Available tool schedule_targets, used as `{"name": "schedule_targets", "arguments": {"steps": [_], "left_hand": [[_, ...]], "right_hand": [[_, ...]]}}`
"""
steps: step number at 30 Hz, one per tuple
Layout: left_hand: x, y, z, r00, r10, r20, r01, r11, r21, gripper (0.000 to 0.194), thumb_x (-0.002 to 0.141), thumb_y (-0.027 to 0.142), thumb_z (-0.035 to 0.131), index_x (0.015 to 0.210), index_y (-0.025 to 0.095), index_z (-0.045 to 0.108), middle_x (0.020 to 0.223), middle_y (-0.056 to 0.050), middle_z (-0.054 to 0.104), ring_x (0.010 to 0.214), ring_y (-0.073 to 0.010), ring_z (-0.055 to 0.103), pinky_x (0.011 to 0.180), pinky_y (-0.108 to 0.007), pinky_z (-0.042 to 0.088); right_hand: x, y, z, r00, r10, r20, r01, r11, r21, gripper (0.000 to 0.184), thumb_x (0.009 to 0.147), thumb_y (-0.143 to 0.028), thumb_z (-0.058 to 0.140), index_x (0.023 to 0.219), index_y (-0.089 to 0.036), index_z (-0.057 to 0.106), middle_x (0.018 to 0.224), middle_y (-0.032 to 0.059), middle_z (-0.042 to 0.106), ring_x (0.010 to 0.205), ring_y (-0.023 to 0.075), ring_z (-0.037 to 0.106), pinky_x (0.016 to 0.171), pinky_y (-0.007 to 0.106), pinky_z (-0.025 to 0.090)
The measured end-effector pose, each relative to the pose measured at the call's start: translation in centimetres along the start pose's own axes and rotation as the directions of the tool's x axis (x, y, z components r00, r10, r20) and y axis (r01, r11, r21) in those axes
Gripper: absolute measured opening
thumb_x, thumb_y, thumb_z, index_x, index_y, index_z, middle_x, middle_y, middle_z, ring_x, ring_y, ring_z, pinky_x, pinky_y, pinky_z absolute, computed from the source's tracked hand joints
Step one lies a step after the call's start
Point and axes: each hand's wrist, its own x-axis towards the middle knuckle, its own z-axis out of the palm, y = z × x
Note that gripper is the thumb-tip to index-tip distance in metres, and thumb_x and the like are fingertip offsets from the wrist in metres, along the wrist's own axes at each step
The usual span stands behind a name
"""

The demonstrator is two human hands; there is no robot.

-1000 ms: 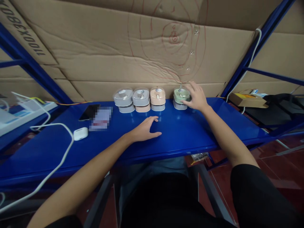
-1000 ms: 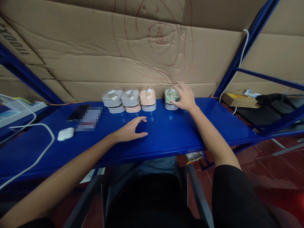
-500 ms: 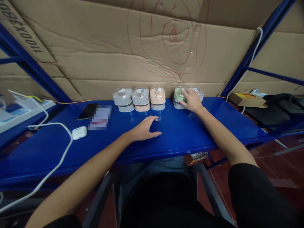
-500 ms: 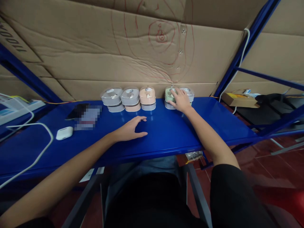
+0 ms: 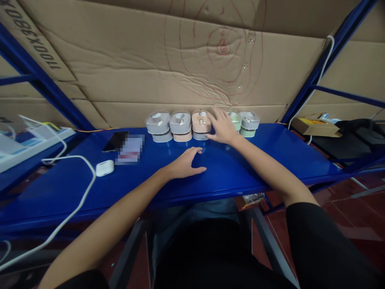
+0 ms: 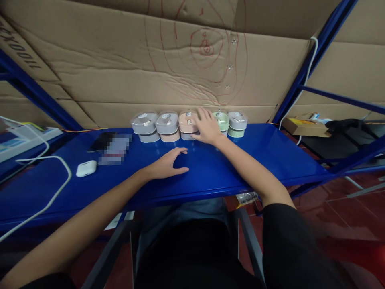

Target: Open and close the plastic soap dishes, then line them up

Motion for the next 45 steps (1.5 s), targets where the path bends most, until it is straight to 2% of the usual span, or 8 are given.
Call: {"name": "schedule_targets", "arguments": {"steps": [4,8,18,25,31,39,42,45], "left_hand": [[0.1,-0.2,0.2,1.000,0.006,-0.017,-0.006,1.000,-0.007,0.083,0.091,0.063,0.080,0.158,0.022,0.056,0.160,-0.020,0.064,0.151,-0.0419,0.063,0.130,-0.060,0.050],[0.0,-0.1,0.3,0.999,0.014,-0.035,-0.015,1.000,-0.025,0.085,0.091,0.062,0.081,0.160,0.020,0.055,0.160,-0.020,0.065,0.151,-0.0420,0.063,0.130,-0.060,0.050],[1.1,-2.2,-0.8,0.922,-0.087,-0.377,-0.058,0.933,-0.356,0.090,0.092,0.054,0.081,0.165,0.017,0.043,0.159,-0.024,0.066,0.151,-0.0351,0.065,0.132,-0.057,0.049],[0.9,-3.0,-1.3,0.985,-0.091,-0.148,0.012,0.885,-0.466,0.102,0.081,0.054,0.093,0.165,0.018,0.047,0.157,-0.025,0.070,0.146,-0.0406,0.071,0.122,-0.061,0.059],[0.4,-2.2,-0.1,0.976,-0.006,-0.216,-0.060,0.952,-0.299,0.118,0.068,0.055,0.105,0.166,0.022,0.047,0.163,-0.021,0.065,0.152,-0.0430,0.064,0.131,-0.063,0.049],[0.1,-0.8,0.2,0.980,0.049,-0.193,-0.078,0.986,-0.148,0.133,0.071,0.059,0.105,0.178,0.023,0.035,0.182,-0.023,0.043,0.167,-0.0461,0.046,0.138,-0.064,0.038],[-0.3,-0.5,-0.4,0.980,0.077,-0.182,-0.095,0.991,-0.089,0.117,0.079,0.058,0.100,0.176,0.027,0.044,0.176,-0.018,0.050,0.163,-0.0442,0.049,0.138,-0.064,0.040],[-0.5,-0.3,-0.5,0.981,0.142,-0.131,-0.148,0.988,-0.035,0.067,0.093,0.057,0.088,0.153,0.030,0.073,0.156,-0.013,0.061,0.152,-0.0383,0.058,0.136,-0.061,0.044]], "right_hand": [[2.7,-3.2,2.2,0.996,-0.009,0.087,0.009,1.000,0.001,0.103,0.087,-0.042,0.093,0.173,-0.016,0.044,0.186,0.0287,0.034,0.172,0.0538,0.030,0.134,0.073,0.033],[1.5,-3.8,2.5,0.999,-0.002,0.052,0.002,1.000,0.004,0.074,0.102,-0.031,0.070,0.170,-0.016,0.046,0.183,0.0278,0.043,0.169,0.0518,0.036,0.127,0.073,0.042],[-6.0,-2.6,-3.5,0.993,0.032,-0.117,0.021,0.903,0.429,0.070,0.085,-0.035,0.069,0.153,-0.026,0.051,0.158,0.0175,0.065,0.149,0.0415,0.061,0.126,0.059,0.051],[-6.9,-3.7,-2.3,0.982,-0.188,0.001,0.144,0.760,0.634,0.064,0.081,-0.044,0.081,0.138,-0.029,0.054,0.146,0.0161,0.068,0.141,0.0385,0.066,0.122,0.057,0.055],[-7.3,-4.2,-2.0,0.959,-0.224,0.175,0.061,0.764,0.642,0.110,0.079,-0.073,0.093,0.167,-0.026,0.049,0.166,0.0211,0.061,0.153,0.0458,0.062,0.126,0.064,0.053],[-7.0,-3.9,-3.3,0.984,-0.135,0.119,0.037,0.800,0.599,0.091,0.087,-0.076,0.084,0.160,-0.028,0.062,0.152,0.0157,0.074,0.133,0.0421,0.073,0.114,0.061,0.060],[-7.0,-1.4,-4.5,0.988,-0.037,0.150,-0.051,0.839,0.542,0.082,0.093,-0.081,0.074,0.153,-0.025,0.068,0.137,0.0148,0.080,0.119,0.0390,0.077,0.105,0.058,0.063],[-7.2,1.0,-5.0,0.972,0.079,0.223,-0.183,0.848,0.497,0.082,0.097,-0.089,0.063,0.144,-0.023,0.072,0.116,0.0130,0.083,0.103,0.0355,0.078,0.096,0.054,0.063]]}}
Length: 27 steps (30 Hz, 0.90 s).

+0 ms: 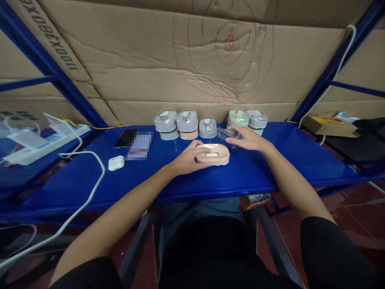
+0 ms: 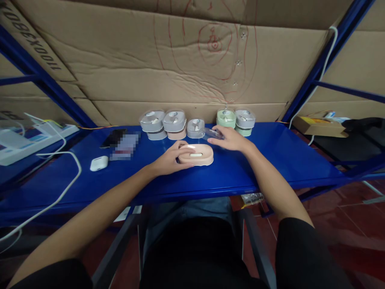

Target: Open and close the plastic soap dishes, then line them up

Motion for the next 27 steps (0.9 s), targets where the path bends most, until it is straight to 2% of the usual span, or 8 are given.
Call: {"name": "schedule_targets", "arguments": {"steps": [2,7,10,13,19,24,27], "left_hand": [[0.0,0.1,0.1,0.999,0.036,0.017,-0.037,0.999,0.008,0.048,0.098,0.056,0.082,0.139,0.031,0.083,0.150,-0.012,0.060,0.150,-0.0373,0.059,0.136,-0.060,0.045],[0.2,0.1,-0.2,0.998,0.037,-0.054,-0.035,0.999,0.027,0.043,0.102,0.056,0.075,0.130,0.027,0.088,0.151,-0.013,0.062,0.150,-0.0383,0.059,0.136,-0.059,0.044],[0.5,-0.3,-1.2,0.990,-0.028,-0.139,0.038,0.997,0.068,0.044,0.101,0.058,0.074,0.126,0.024,0.087,0.146,-0.014,0.066,0.147,-0.0386,0.061,0.132,-0.058,0.048],[0.7,-1.1,-2.5,0.976,-0.105,-0.192,0.130,0.984,0.123,0.047,0.102,0.062,0.070,0.121,0.022,0.087,0.140,-0.015,0.069,0.147,-0.0399,0.060,0.130,-0.059,0.049],[0.7,-2.7,-3.3,0.962,-0.236,-0.138,0.259,0.949,0.178,0.053,0.095,0.068,0.074,0.112,0.018,0.083,0.130,-0.016,0.069,0.138,-0.0421,0.063,0.125,-0.059,0.052],[0.8,-2.1,-2.6,0.978,-0.127,-0.166,0.149,0.981,0.127,0.051,0.100,0.067,0.068,0.116,0.020,0.082,0.137,-0.015,0.069,0.141,-0.0400,0.063,0.127,-0.061,0.050],[0.6,-0.9,-1.4,0.993,-0.032,-0.117,0.039,0.997,0.066,0.050,0.098,0.065,0.072,0.121,0.021,0.082,0.143,-0.015,0.065,0.142,-0.0382,0.064,0.127,-0.058,0.052]], "right_hand": [[0.0,0.8,-0.3,0.998,0.058,0.008,-0.058,0.998,0.017,0.086,0.097,-0.095,0.057,0.142,-0.023,0.072,0.108,0.0120,0.083,0.099,0.0345,0.078,0.094,0.052,0.063],[0.1,1.2,0.1,0.995,0.093,0.021,-0.094,0.996,0.015,0.093,0.094,-0.100,0.056,0.142,-0.022,0.072,0.111,0.0139,0.083,0.099,0.0357,0.078,0.095,0.054,0.063],[0.0,1.3,0.0,0.994,0.103,0.032,-0.103,0.995,0.013,0.090,0.095,-0.097,0.056,0.142,-0.022,0.071,0.109,0.0134,0.084,0.097,0.0361,0.079,0.094,0.055,0.064],[0.0,1.4,0.0,0.985,0.139,0.099,-0.140,0.990,0.000,0.084,0.097,-0.093,0.057,0.140,-0.022,0.071,0.110,0.0142,0.084,0.099,0.0374,0.080,0.094,0.056,0.065],[0.1,1.5,0.4,0.971,0.166,0.172,-0.154,0.984,-0.085,0.080,0.089,-0.086,0.075,0.137,-0.023,0.074,0.119,0.0157,0.085,0.109,0.0426,0.081,0.098,0.059,0.065],[0.1,1.5,0.3,0.970,0.205,0.132,-0.194,0.977,-0.089,0.083,0.091,-0.083,0.075,0.145,-0.020,0.071,0.128,0.0179,0.083,0.112,0.0420,0.080,0.100,0.057,0.064],[0.0,1.6,0.1,0.974,0.211,0.079,-0.204,0.976,-0.079,0.083,0.096,-0.082,0.071,0.150,-0.019,0.067,0.126,0.0187,0.083,0.113,0.0423,0.080,0.102,0.057,0.064]]}}
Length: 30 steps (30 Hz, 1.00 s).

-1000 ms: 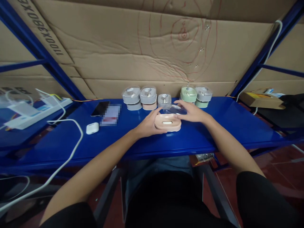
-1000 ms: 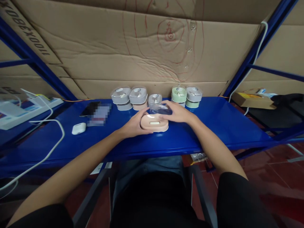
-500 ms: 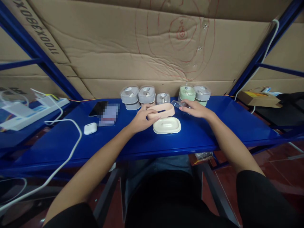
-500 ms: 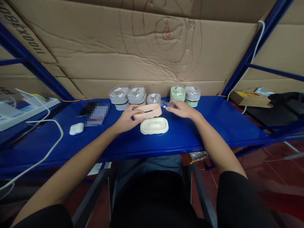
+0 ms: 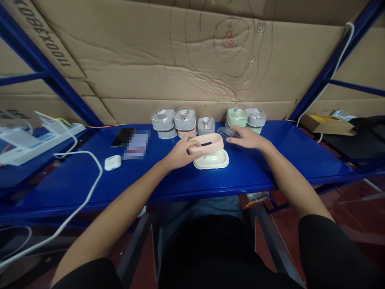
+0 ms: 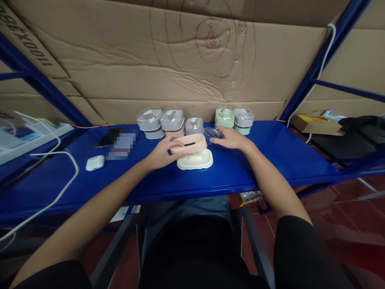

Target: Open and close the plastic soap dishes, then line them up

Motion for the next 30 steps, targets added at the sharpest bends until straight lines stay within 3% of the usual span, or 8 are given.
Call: {"name": "schedule_targets", "arguments": {"steps": [3,6,13,21,25,30], "left_hand": [[-0.5,1.3,1.2,0.994,0.077,0.080,-0.073,0.996,-0.050,0.045,0.096,0.061,0.078,0.120,0.023,0.081,0.150,-0.015,0.061,0.149,-0.0373,0.060,0.132,-0.057,0.047],[-0.8,2.1,1.9,0.985,0.081,0.153,-0.073,0.996,-0.055,0.044,0.094,0.056,0.083,0.124,0.025,0.078,0.154,-0.013,0.059,0.150,-0.0369,0.061,0.133,-0.057,0.047],[-1.1,2.7,2.4,0.988,-0.036,0.152,0.033,0.999,0.024,0.099,0.083,0.054,0.091,0.165,0.020,0.048,0.170,-0.020,0.055,0.159,-0.0431,0.056,0.134,-0.059,0.046],[-1.2,3.3,3.2,0.994,-0.005,0.112,-0.014,0.986,0.165,0.111,0.084,0.041,0.082,0.177,0.008,0.030,0.181,-0.029,0.044,0.165,-0.0516,0.047,0.138,-0.067,0.037],[-1.0,2.4,3.7,0.997,-0.026,0.076,0.020,0.997,0.081,0.123,0.079,0.039,0.086,0.180,0.011,0.023,0.179,-0.030,0.046,0.163,-0.0526,0.050,0.135,-0.068,0.042],[-0.8,1.2,4.0,0.997,-0.065,0.040,0.071,0.982,-0.172,0.142,0.073,0.039,0.095,0.185,0.020,0.010,0.176,-0.026,0.050,0.163,-0.0494,0.050,0.134,-0.067,0.044]], "right_hand": [[0.1,0.2,0.1,0.998,-0.014,-0.066,0.016,1.000,0.024,0.085,0.097,-0.084,0.070,0.153,-0.020,0.066,0.121,0.0179,0.084,0.112,0.0432,0.080,0.102,0.060,0.063],[0.2,0.4,0.3,0.993,-0.041,-0.115,0.045,0.999,0.029,0.085,0.095,-0.083,0.073,0.153,-0.020,0.067,0.118,0.0172,0.085,0.107,0.0419,0.081,0.100,0.060,0.064],[-0.5,-1.6,0.7,0.954,-0.195,-0.227,0.209,0.977,0.038,0.083,0.092,-0.075,0.079,0.152,-0.018,0.068,0.125,0.0173,0.083,0.109,0.0388,0.079,0.100,0.058,0.064],[-1.4,-3.8,1.1,0.884,-0.440,-0.155,0.450,0.892,0.034,0.080,0.093,-0.070,0.080,0.155,-0.021,0.069,0.136,0.0149,0.080,0.115,0.0343,0.075,0.103,0.053,0.063],[-1.5,-3.9,1.4,0.866,-0.482,-0.133,0.492,0.869,0.052,0.081,0.090,-0.068,0.085,0.158,-0.026,0.069,0.136,0.0125,0.079,0.117,0.0343,0.075,0.105,0.054,0.062],[-1.3,-3.8,1.9,0.851,-0.500,-0.162,0.512,0.858,0.046,0.083,0.090,-0.069,0.086,0.160,-0.027,0.070,0.136,0.0132,0.077,0.122,0.0371,0.073,0.110,0.058,0.060]]}}
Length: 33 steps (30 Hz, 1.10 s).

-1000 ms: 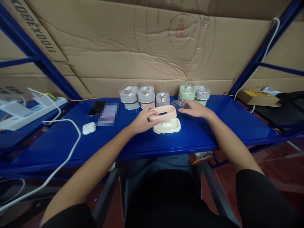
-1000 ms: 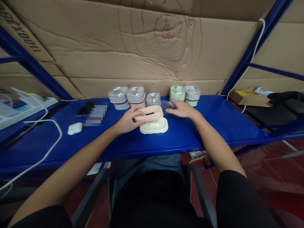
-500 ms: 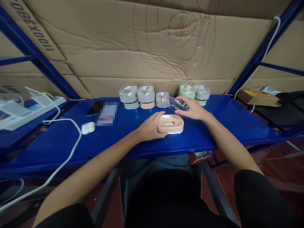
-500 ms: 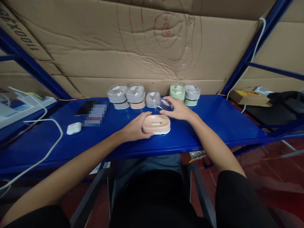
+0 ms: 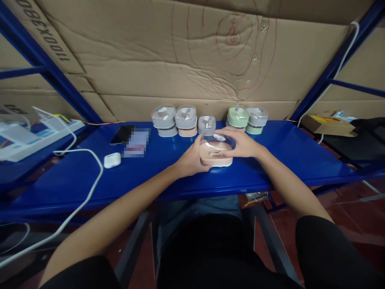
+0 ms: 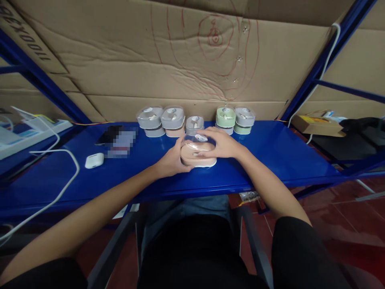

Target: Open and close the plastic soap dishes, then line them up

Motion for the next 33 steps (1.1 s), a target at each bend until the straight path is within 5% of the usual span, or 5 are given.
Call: {"name": "schedule_targets", "arguments": {"steps": [11,22,28,33], "left_hand": [[0.5,-0.8,-0.6,0.994,-0.083,0.065,0.094,0.976,-0.196,0.157,0.063,0.049,0.106,0.186,0.022,0.011,0.171,-0.028,0.056,0.160,-0.0517,0.054,0.134,-0.071,0.039],[0.2,-1.0,-0.8,0.993,-0.083,0.086,0.089,0.993,-0.071,0.146,0.070,0.056,0.102,0.183,0.022,0.017,0.172,-0.028,0.054,0.164,-0.0484,0.050,0.134,-0.069,0.041],[0.1,-0.2,-1.3,0.989,-0.091,0.118,0.090,0.996,0.016,0.136,0.077,0.058,0.097,0.182,0.022,0.018,0.166,-0.023,0.060,0.161,-0.0451,0.053,0.133,-0.065,0.044],[0.2,-0.1,-1.5,0.985,-0.092,0.144,0.086,0.995,0.046,0.130,0.082,0.060,0.091,0.182,0.021,0.019,0.168,-0.023,0.057,0.161,-0.0456,0.051,0.130,-0.063,0.046]], "right_hand": [[0.3,-0.6,2.1,0.986,0.000,0.168,-0.003,1.000,0.017,0.086,0.092,-0.065,0.086,0.164,-0.025,0.066,0.144,0.0158,0.071,0.131,0.0375,0.067,0.114,0.057,0.057],[-0.8,-0.3,2.7,0.982,0.061,0.177,-0.072,0.996,0.055,0.089,0.093,-0.072,0.084,0.169,-0.031,0.060,0.137,0.0125,0.071,0.124,0.0347,0.072,0.112,0.055,0.061],[-8.8,0.0,-1.2,0.966,0.254,0.040,-0.251,0.966,-0.067,0.089,0.091,-0.074,0.084,0.166,-0.031,0.064,0.130,0.0142,0.074,0.118,0.0391,0.074,0.107,0.062,0.062],[-17.3,4.6,-7.5,0.818,0.539,-0.199,-0.573,0.794,-0.205,0.077,0.088,-0.075,0.083,0.151,-0.032,0.075,0.118,0.0130,0.079,0.109,0.0409,0.073,0.102,0.062,0.059]]}}
